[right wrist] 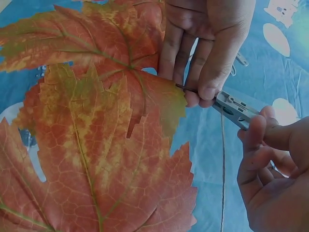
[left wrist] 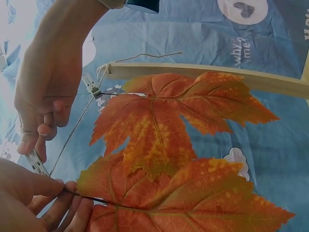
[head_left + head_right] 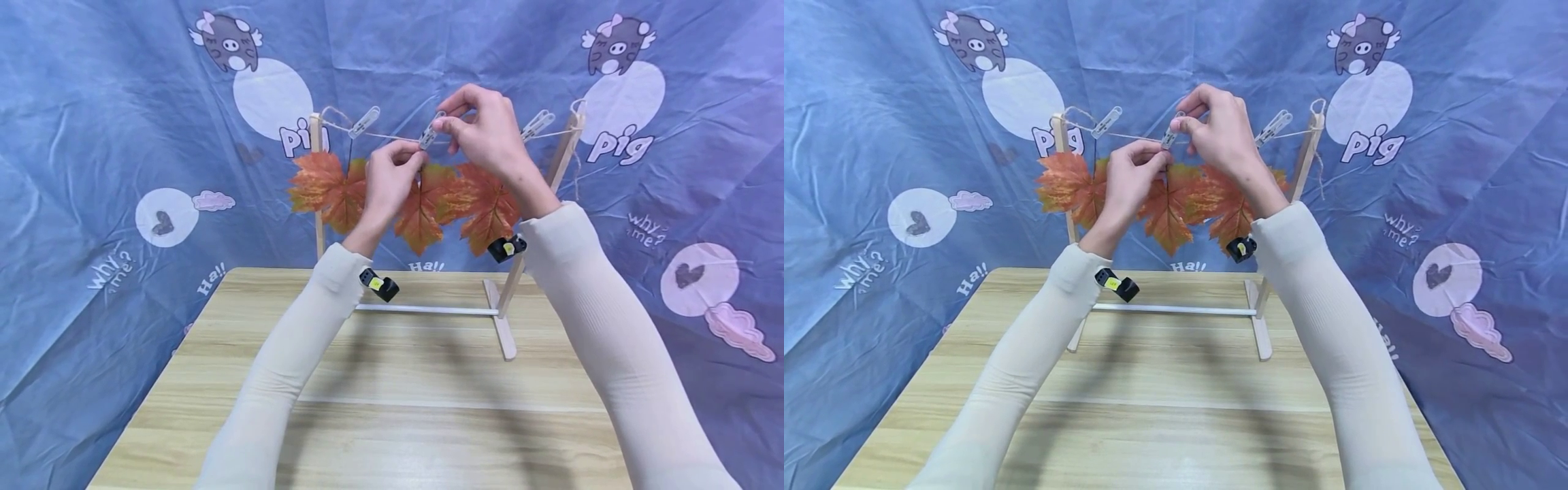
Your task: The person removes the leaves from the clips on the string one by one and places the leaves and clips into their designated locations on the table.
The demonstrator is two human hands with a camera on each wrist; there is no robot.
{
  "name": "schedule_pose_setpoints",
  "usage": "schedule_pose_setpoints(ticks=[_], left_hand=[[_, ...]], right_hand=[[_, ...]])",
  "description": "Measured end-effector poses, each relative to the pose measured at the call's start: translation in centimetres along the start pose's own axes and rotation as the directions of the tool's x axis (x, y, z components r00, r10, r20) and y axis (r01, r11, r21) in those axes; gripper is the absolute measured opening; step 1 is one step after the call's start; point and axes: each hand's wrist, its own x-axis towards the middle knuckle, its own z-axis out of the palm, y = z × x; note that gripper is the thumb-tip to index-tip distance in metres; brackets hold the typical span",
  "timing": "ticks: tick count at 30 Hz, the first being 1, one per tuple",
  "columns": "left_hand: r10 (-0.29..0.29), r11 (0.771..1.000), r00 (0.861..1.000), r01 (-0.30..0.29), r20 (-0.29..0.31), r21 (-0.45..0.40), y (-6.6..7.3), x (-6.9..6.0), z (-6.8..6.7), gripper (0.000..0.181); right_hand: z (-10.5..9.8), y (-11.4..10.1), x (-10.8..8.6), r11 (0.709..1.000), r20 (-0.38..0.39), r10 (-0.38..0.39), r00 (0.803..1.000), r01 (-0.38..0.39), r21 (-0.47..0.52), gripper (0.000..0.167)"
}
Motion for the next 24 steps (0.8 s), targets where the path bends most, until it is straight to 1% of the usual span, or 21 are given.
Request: schedule_pose_setpoints(ticks=[3,8,13,18,21,24], left_hand=[[0.004,1.000,1.000,-0.004,0.001,-0.015,0.0,0.1,-0.1,0.014],[0.004,1.000,1.000,-0.004,0.004,-0.005,-0.1,0.1,-0.3,0.016],[0.014,0.999,1.000,-0.014,0.000,-0.037,-0.2,-0.1,-0.4,0.013],[0.033,0.996,0.999,-0.032,0.009,-0.085,-0.3,-0.4,-0.7,0.013],[0.034,0.992,0.999,-0.032,0.015,-0.121,-0.2,-0.5,-0.9,0.014],[0.035,0.990,0.999,-0.033,0.015,-0.139,-0.1,-0.6,-1.3,0.014]], right_hand=[[0.1,-0.2,0.1,1.000,-0.030,-0.011,1.000,0.011,0.021,0.022],[0.1,-0.4,0.2,0.999,-0.068,-0.017,0.998,0.019,0.043,0.016],[-0.1,-0.4,0.1,0.998,-0.107,-0.028,0.994,0.033,0.049,0.010],[-0.5,-0.4,0.0,0.996,-0.136,-0.023,0.990,0.034,0.078,0.010],[-0.8,-0.3,-0.1,0.996,-0.137,-0.013,0.991,0.026,0.088,0.013],[-1.1,-0.1,-0.2,0.993,-0.126,0.015,0.992,0.000,0.115,0.019]])
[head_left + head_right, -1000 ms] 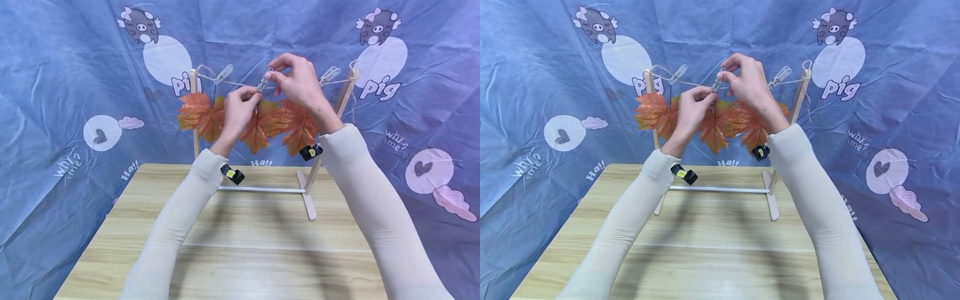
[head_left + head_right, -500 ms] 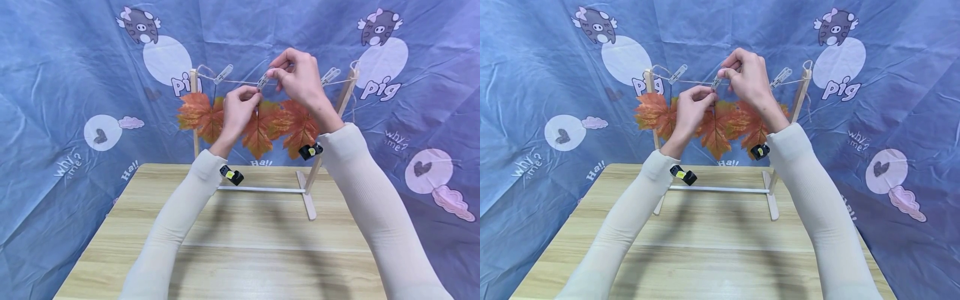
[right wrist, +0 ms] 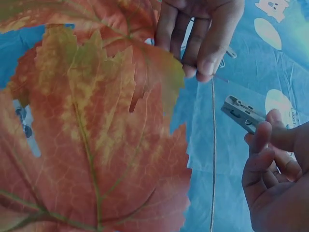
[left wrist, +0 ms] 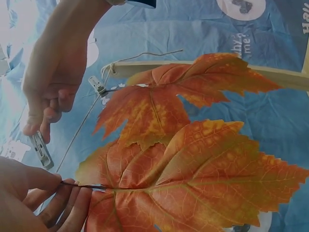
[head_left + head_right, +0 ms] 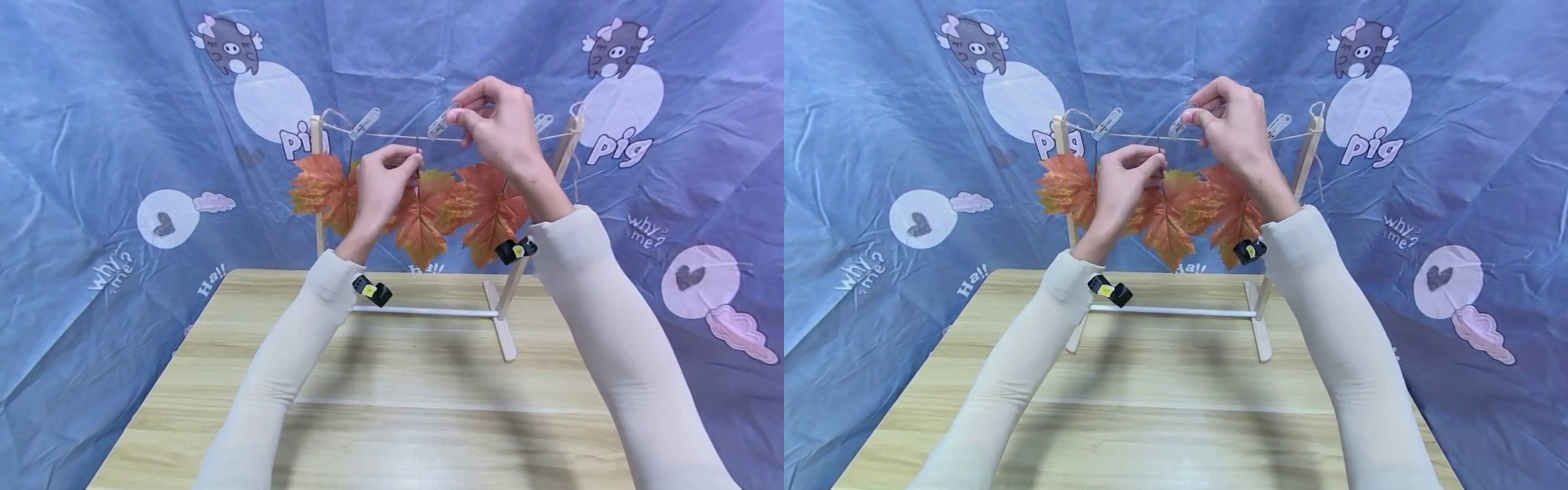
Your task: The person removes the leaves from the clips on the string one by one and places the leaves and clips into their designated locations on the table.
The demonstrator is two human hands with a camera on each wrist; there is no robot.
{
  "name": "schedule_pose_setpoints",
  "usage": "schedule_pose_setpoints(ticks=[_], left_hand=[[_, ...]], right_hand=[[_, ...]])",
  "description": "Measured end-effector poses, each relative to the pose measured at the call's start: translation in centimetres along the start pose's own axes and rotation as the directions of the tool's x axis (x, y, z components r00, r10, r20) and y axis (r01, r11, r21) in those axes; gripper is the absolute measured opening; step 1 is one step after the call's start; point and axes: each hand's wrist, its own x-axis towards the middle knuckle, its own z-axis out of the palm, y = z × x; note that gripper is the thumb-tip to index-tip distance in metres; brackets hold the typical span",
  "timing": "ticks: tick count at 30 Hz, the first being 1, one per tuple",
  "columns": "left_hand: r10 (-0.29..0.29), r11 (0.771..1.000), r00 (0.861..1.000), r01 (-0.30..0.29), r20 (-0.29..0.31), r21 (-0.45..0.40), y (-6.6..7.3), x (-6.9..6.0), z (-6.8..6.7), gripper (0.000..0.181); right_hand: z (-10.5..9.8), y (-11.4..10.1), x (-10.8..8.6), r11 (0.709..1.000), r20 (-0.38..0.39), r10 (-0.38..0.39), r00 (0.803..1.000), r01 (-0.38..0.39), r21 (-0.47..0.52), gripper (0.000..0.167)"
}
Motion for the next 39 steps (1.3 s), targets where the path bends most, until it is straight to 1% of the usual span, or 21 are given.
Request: schedule_pose_setpoints(ticks=[2,5,9,10,17,27,31,33,36,39], left_hand=[[0.004,1.000,1.000,-0.004,-0.002,-0.004,0.0,0.0,-0.3,0.014],[0.006,1.000,1.000,-0.006,-0.012,0.020,0.0,-0.1,-0.7,0.014],[0.007,0.998,1.000,-0.005,-0.026,0.064,-0.2,-0.4,-1.1,0.013],[0.008,0.998,1.000,-0.006,-0.025,0.063,-0.2,-0.5,-1.2,0.013],[-0.012,1.000,1.000,0.012,-0.020,0.007,-0.3,-1.0,-1.8,0.011],[-0.017,1.000,1.000,0.017,-0.012,0.018,-0.6,-1.7,-3.0,0.012],[-0.030,0.999,1.000,0.030,-0.006,0.017,-0.8,-2.1,-3.4,0.012],[-0.039,0.999,0.999,0.039,-0.006,0.001,-0.9,-2.3,-3.5,0.013],[-0.049,0.998,0.999,0.049,-0.013,-0.033,-1.1,-2.4,-3.6,0.015],[-0.059,0.997,0.998,0.058,-0.026,-0.058,-1.2,-2.6,-3.8,0.014]], right_hand=[[-0.2,0.1,0.0,0.999,0.009,0.025,1.000,-0.025,0.021,0.026],[-0.5,0.4,-0.2,0.998,0.027,0.054,0.998,-0.055,0.033,0.036],[-0.7,0.8,-0.9,0.998,0.040,0.062,0.997,-0.063,0.006,0.045],[-0.7,0.9,-1.0,0.998,0.041,0.063,0.997,-0.064,0.005,0.046],[-1.1,1.4,-2.0,0.995,0.044,0.073,0.996,-0.076,0.067,0.045],[-2.2,2.0,-3.2,0.987,0.038,0.096,0.995,-0.100,0.124,0.040],[-2.6,2.7,-3.9,0.988,0.032,0.069,0.997,-0.073,0.138,0.038],[-2.9,3.2,-4.2,0.988,0.025,0.054,0.998,-0.057,0.144,0.039],[-3.4,3.8,-4.7,0.987,0.025,0.051,0.998,-0.054,0.152,0.042],[-3.9,4.5,-5.1,0.984,0.035,0.049,0.998,-0.055,0.168,0.039]])
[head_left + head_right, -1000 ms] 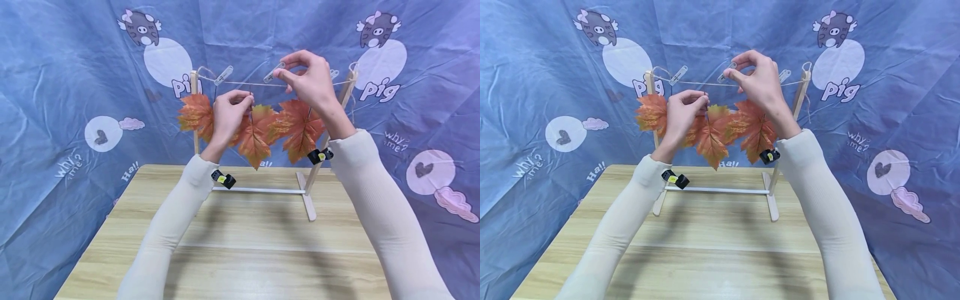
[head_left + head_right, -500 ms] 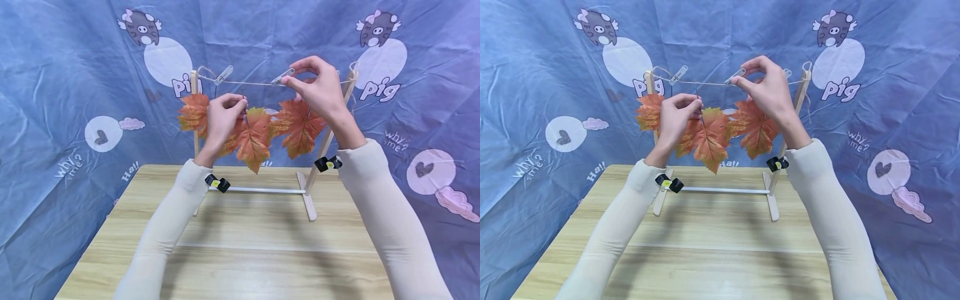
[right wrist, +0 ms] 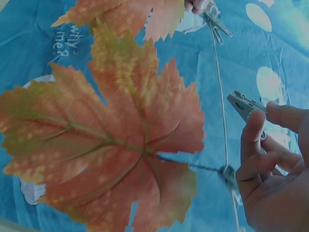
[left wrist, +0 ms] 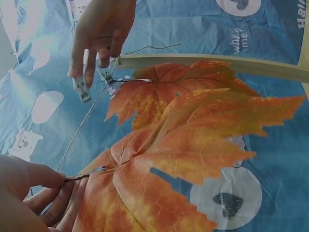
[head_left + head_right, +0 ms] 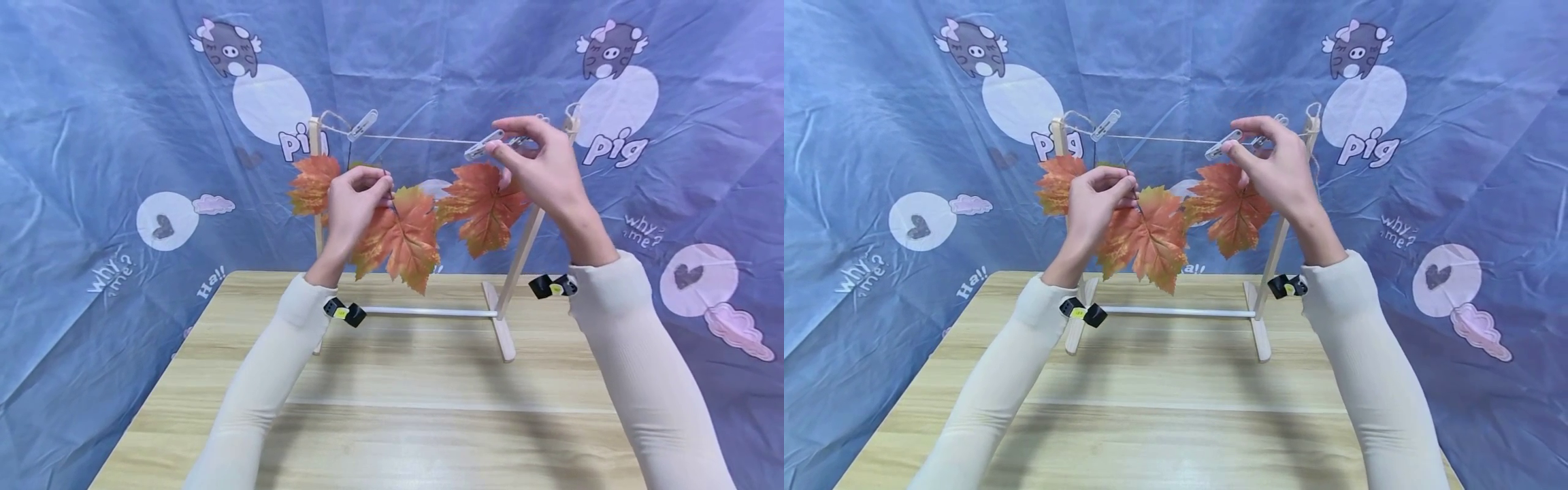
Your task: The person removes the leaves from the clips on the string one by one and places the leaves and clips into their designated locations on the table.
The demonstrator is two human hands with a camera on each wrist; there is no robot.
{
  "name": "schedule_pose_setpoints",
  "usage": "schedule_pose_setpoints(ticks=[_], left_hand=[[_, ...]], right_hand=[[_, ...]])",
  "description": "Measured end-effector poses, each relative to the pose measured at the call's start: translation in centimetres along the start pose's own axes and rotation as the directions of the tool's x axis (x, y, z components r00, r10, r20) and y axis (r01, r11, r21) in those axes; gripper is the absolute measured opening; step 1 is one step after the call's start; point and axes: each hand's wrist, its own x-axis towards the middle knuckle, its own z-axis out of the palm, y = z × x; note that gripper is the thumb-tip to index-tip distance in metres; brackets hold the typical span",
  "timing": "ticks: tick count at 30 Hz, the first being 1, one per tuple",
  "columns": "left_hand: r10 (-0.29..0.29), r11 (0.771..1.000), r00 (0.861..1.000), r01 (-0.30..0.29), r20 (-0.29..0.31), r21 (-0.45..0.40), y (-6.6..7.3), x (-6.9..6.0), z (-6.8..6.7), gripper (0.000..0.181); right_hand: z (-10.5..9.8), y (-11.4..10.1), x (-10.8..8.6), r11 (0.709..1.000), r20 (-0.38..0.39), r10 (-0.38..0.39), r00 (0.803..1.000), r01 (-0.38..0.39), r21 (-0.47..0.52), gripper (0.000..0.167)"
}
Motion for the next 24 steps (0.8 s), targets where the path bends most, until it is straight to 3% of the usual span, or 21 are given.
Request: schedule_pose_setpoints(ticks=[6,11,20,24], left_hand=[[-0.018,1.000,1.000,0.018,-0.002,-0.020,-0.6,-0.6,-0.7,0.012],[-0.060,0.996,0.998,0.060,-0.007,-0.068,-1.3,-1.0,-1.4,0.010],[-0.103,0.993,0.994,0.101,-0.037,-0.063,-2.2,-2.0,-2.1,0.011],[-0.105,0.991,0.994,0.101,-0.039,-0.087,-2.8,-2.5,-2.2,0.011]], right_hand=[[-1.1,1.1,-0.8,1.000,0.002,0.024,1.000,-0.024,0.008,0.031],[-1.6,1.8,-1.5,1.000,-0.026,0.006,1.000,-0.006,0.016,0.032],[-2.4,2.9,-3.1,0.998,-0.052,-0.019,0.998,0.022,0.054,0.034],[-2.8,3.4,-3.8,0.999,-0.066,0.013,0.998,-0.010,0.052,0.031]])
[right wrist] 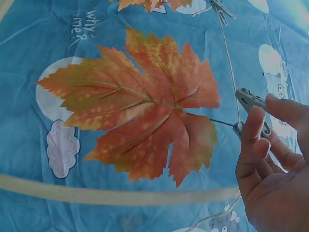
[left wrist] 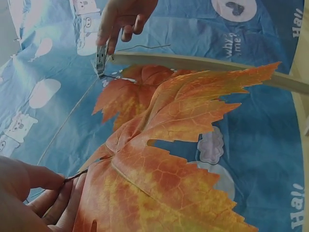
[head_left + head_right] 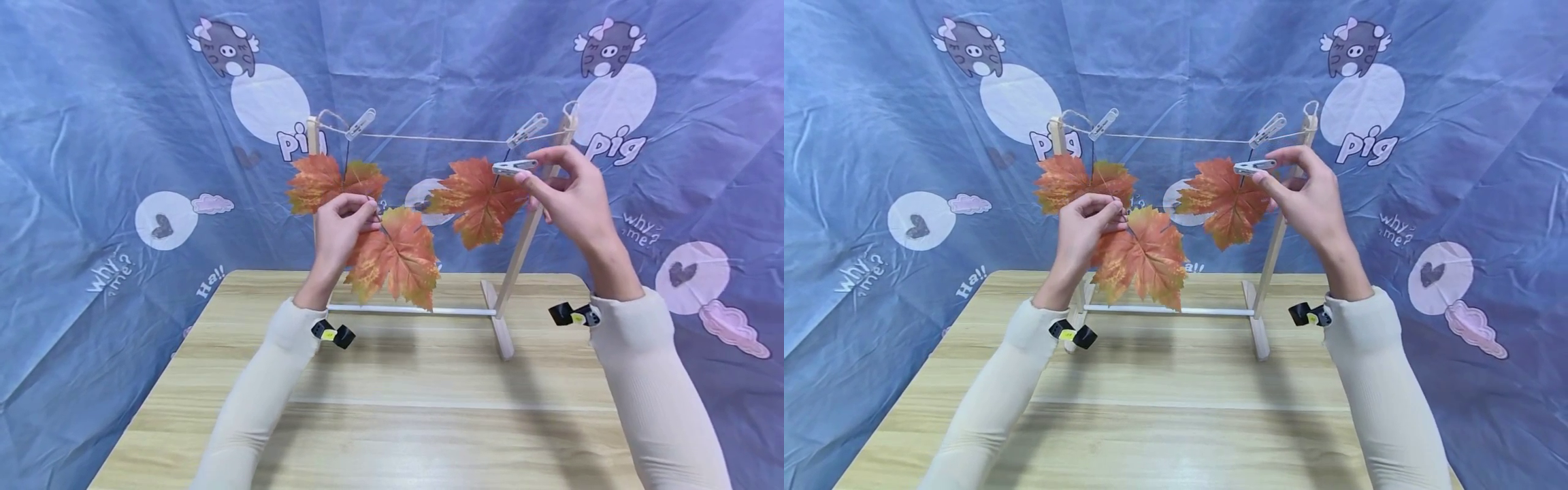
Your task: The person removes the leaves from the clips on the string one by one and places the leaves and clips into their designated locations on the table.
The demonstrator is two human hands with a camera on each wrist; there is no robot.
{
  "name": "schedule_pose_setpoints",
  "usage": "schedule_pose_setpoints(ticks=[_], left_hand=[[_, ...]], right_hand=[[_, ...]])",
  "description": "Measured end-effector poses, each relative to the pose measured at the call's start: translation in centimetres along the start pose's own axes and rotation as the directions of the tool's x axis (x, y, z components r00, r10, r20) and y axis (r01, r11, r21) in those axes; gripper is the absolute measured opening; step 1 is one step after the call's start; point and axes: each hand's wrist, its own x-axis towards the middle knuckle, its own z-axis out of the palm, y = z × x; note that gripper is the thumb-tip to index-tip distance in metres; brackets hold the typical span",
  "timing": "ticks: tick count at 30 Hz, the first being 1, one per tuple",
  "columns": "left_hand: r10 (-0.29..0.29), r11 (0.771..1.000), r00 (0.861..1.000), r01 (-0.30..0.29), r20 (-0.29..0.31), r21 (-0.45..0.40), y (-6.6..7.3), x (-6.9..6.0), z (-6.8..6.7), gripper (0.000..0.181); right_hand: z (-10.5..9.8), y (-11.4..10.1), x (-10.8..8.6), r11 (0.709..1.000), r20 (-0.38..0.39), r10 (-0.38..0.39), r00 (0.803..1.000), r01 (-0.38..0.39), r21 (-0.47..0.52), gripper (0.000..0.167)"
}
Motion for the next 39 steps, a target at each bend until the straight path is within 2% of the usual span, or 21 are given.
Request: schedule_pose_setpoints(ticks=[4,8,10,17,20,25,29,39], left_hand=[[0.002,1.000,1.000,-0.002,-0.009,-0.017,-0.7,-0.4,-0.1,0.012],[-0.027,0.999,0.999,0.026,-0.016,-0.047,-1.4,-0.9,-0.1,0.013],[-0.040,0.997,0.999,0.039,-0.019,-0.064,-1.7,-1.1,-0.1,0.013],[-0.090,0.990,0.995,0.086,-0.034,-0.112,-3.1,-1.8,-0.4,0.004],[-0.114,0.986,0.992,0.108,-0.045,-0.126,-3.8,-2.2,-0.7,0.004],[-0.155,0.978,0.987,0.147,-0.046,-0.151,-4.8,-2.6,-1.1,0.013],[-0.197,0.963,0.979,0.185,-0.046,-0.196,-5.5,-2.9,-1.4,0.009],[-0.263,0.944,0.963,0.246,-0.053,-0.218,-7.6,-4.0,-1.8,0.010]], right_hand=[[-0.4,0.5,-0.7,1.000,-0.009,0.022,1.000,-0.021,0.009,0.029],[-1.0,1.2,-1.4,0.998,-0.009,0.007,1.000,-0.007,0.060,0.031],[-1.3,1.6,-1.7,0.998,-0.010,0.004,1.000,-0.004,0.055,0.032],[-2.6,3.2,-2.9,0.995,-0.023,0.057,0.998,-0.059,-0.079,0.028],[-3.0,4.0,-3.6,0.990,-0.026,0.091,0.996,-0.093,-0.102,0.027],[-3.6,5.4,-4.4,0.978,-0.033,0.146,0.989,-0.150,-0.142,0.026],[-4.1,6.5,-5.2,0.970,-0.037,0.169,0.985,-0.173,-0.173,0.025],[-5.2,9.6,-7.0,0.962,-0.037,0.222,0.974,-0.225,-0.154,0.030]])
